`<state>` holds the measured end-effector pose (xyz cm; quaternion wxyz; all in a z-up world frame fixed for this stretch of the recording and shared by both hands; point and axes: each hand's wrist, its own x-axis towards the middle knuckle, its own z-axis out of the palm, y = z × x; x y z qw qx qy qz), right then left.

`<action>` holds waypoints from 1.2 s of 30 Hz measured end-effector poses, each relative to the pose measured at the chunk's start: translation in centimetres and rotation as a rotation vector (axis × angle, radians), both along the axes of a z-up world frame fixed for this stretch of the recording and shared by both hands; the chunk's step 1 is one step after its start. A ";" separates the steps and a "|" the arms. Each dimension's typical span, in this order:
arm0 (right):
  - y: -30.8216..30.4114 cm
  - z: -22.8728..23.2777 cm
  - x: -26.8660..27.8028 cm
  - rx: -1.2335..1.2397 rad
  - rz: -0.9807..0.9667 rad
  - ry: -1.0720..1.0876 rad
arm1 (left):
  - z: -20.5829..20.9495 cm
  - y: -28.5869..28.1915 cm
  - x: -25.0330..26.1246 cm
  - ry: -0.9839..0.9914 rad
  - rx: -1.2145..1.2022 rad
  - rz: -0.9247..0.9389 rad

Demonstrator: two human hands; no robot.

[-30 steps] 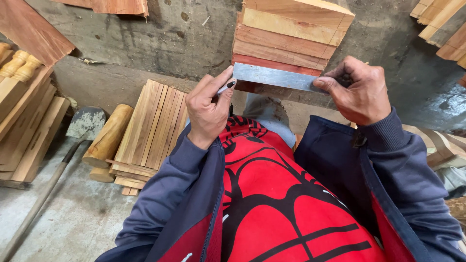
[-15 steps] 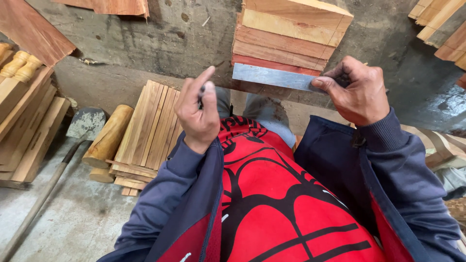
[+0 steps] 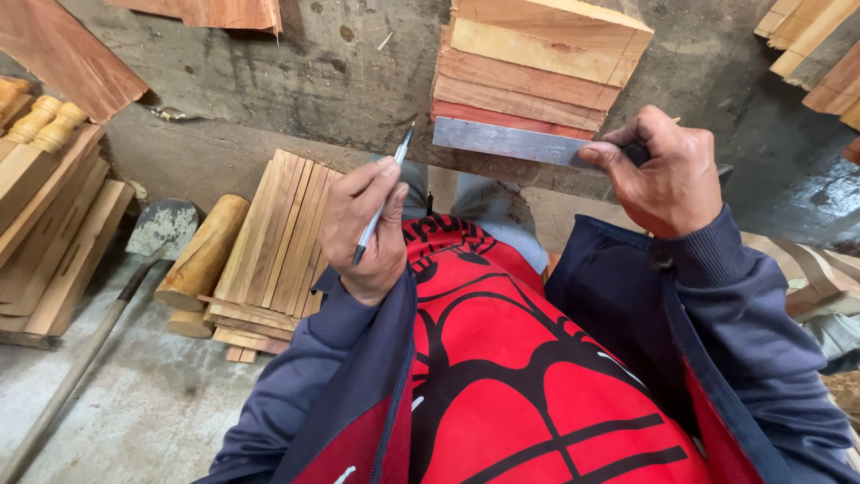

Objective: The person measures and marks small wooden planks using a metal square ruler and a pen. They handle the wood pieces, align the ruler, and draw lines on the surfaces before stacking the marked planks on the workbench.

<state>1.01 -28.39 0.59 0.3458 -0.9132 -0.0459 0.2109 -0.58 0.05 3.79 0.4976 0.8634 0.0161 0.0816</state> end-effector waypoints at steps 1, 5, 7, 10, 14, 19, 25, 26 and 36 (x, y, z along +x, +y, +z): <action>0.0 -0.1 -0.1 0.001 0.001 -0.001 | 0.1 0.0 0.1 -0.001 0.001 0.001; 0.0 -0.1 -0.2 -0.016 -0.002 -0.003 | 0.1 0.0 0.6 0.016 -0.024 -0.087; 0.1 -0.1 -0.1 -0.010 -0.010 0.005 | 0.0 -0.1 0.7 0.026 -0.025 -0.105; 0.1 0.1 0.0 -0.012 -0.021 0.013 | -0.3 -0.1 0.9 0.026 -0.033 -0.121; 0.2 0.2 0.1 0.010 -0.028 0.030 | -0.6 -0.2 0.9 0.017 -0.028 -0.139; 0.0 -0.1 0.0 0.009 -0.022 0.026 | -0.5 -0.2 1.1 0.015 -0.022 -0.148; 0.0 -0.1 0.0 0.003 -0.015 0.025 | -0.2 -0.3 1.3 0.020 -0.048 -0.143; -0.1 -0.1 0.0 0.000 -0.013 0.023 | -0.2 -0.3 1.2 0.023 -0.040 -0.140; -0.2 7.0 1.8 0.080 -0.236 0.052 | 2.3 -0.1 0.4 -0.008 -0.105 -0.188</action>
